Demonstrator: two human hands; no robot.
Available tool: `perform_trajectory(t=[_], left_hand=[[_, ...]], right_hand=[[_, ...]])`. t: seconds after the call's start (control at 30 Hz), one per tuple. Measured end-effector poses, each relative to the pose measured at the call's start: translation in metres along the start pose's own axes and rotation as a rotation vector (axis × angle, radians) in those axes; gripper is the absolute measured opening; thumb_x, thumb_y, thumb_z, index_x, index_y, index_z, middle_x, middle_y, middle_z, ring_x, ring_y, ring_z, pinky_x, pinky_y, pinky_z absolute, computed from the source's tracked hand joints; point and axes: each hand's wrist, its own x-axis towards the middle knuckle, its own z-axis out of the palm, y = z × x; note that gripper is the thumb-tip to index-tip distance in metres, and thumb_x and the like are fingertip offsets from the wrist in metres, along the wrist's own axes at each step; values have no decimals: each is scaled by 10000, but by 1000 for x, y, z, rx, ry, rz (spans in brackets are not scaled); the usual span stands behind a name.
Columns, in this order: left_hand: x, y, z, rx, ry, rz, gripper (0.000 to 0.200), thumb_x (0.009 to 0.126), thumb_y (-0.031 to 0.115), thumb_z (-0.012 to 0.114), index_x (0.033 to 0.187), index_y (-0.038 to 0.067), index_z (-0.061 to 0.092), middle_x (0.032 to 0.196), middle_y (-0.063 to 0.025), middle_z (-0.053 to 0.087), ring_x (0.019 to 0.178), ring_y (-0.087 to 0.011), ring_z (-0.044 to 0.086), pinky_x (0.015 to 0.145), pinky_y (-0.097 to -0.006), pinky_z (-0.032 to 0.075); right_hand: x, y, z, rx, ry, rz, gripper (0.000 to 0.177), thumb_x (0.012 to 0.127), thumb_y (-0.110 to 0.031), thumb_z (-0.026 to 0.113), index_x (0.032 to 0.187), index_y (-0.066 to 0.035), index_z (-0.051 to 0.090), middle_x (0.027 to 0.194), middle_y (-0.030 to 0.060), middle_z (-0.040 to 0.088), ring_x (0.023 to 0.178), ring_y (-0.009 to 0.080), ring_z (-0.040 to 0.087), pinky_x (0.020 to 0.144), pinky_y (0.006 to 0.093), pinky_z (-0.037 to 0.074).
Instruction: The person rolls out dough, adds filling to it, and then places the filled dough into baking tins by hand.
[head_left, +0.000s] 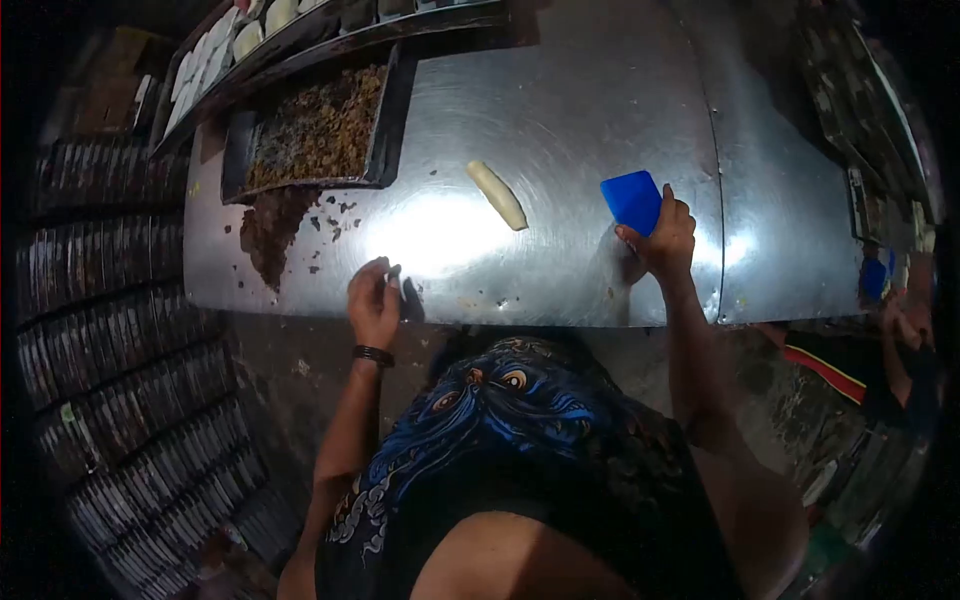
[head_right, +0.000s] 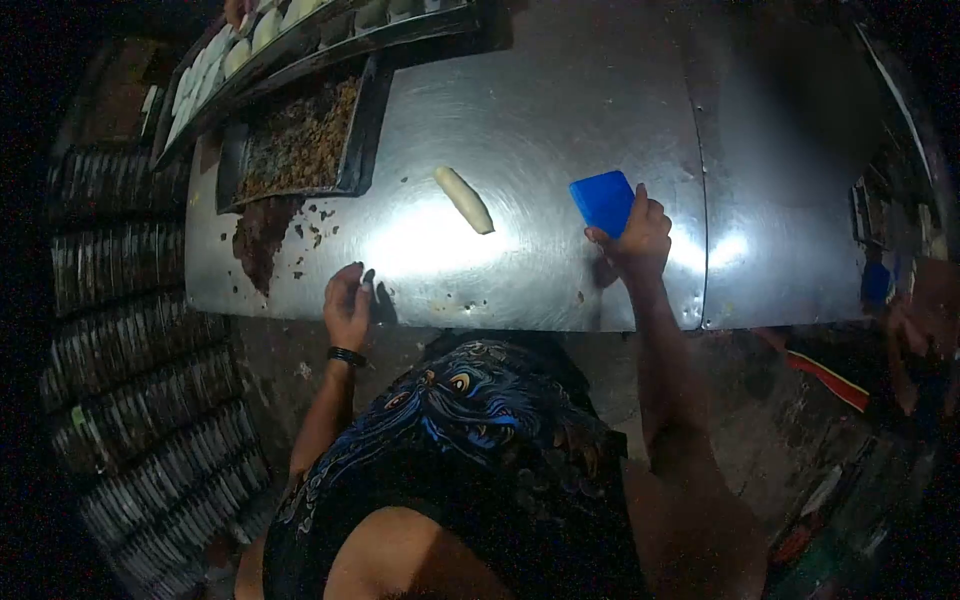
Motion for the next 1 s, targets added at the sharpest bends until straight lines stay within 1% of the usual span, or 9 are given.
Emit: perform_trajectory(t=[0.2, 0.37, 0.4, 0.47, 0.53, 0.57, 0.77, 0.9, 1.0], left_hand=[[36, -37, -31, 148, -182, 222, 226, 788, 66, 586, 1005, 35, 642, 1138, -146, 598, 1089, -339, 528, 933, -444, 415], [56, -77, -58, 203, -410, 421, 399, 822, 211, 593, 1196, 72, 575, 1335, -156, 474, 1250, -364, 408, 1004, -494, 335], [57, -78, -65, 238, -477, 454, 438, 841, 251, 586, 1244, 83, 551, 1379, -160, 440, 1285, -363, 377, 1021, -505, 313], [64, -80, -77, 239, -623, 493, 577, 783, 229, 646, 1316, 81, 481, 1444, -170, 343, 1321, -391, 308, 1022, -512, 305], [64, -81, -77, 210, -632, 485, 580, 782, 234, 649, 1309, 58, 484, 1434, -192, 345, 1326, -397, 295, 1027, -517, 299], [63, -82, -76, 201, -613, 497, 583, 783, 239, 647, 1307, 46, 483, 1432, -198, 345, 1325, -397, 297, 1028, -519, 297], [69, -89, -82, 110, -626, 547, 600, 760, 235, 679, 1288, 26, 486, 1421, -209, 339, 1326, -400, 289, 1029, -508, 298], [75, -95, -88, 131, -704, 603, 657, 698, 258, 750, 1265, 37, 501, 1440, -168, 326, 1345, -362, 266, 1045, -475, 291], [76, -95, -90, 107, -703, 612, 648, 697, 238, 747, 1263, 35, 504, 1427, -162, 343, 1342, -359, 270, 1038, -472, 299]], right_hand=[[2, -22, -15, 226, -274, 381, 903, 503, -529, 854, 1096, 36, 473, 961, 244, 635, 870, 376, 657, 763, 423, 533], [-21, -100, -44, 183, -146, 332, 484, 746, -96, 709, 1115, 31, 423, 865, 230, 651, 794, 351, 669, 694, 423, 522], [-24, -115, -39, 292, -69, 269, 617, 745, -88, 681, 1265, 22, 367, 863, 248, 647, 786, 368, 666, 704, 434, 519], [-20, -232, -58, 219, -62, 410, 746, 769, -58, 607, 1414, -23, 235, 884, 273, 639, 801, 393, 658, 718, 451, 520], [-10, -275, -44, 139, -73, 310, 828, 776, -40, 555, 1479, -78, 118, 881, 299, 633, 817, 416, 650, 727, 467, 518], [-5, -289, -36, 124, -65, 257, 805, 768, -27, 544, 1464, -38, 141, 852, 302, 634, 785, 442, 643, 714, 481, 518], [14, -312, 23, -88, -23, 336, 830, 743, -27, 607, 1443, 44, 167, 770, 281, 638, 706, 411, 660, 652, 470, 524], [8, -326, 11, -47, 105, 318, 826, 711, -19, 598, 1436, 36, 208, 714, 270, 634, 639, 418, 644, 605, 471, 536], [-1, -324, 20, -182, 34, 352, 820, 718, -24, 595, 1441, 26, 212, 707, 248, 638, 636, 400, 649, 586, 465, 535]])
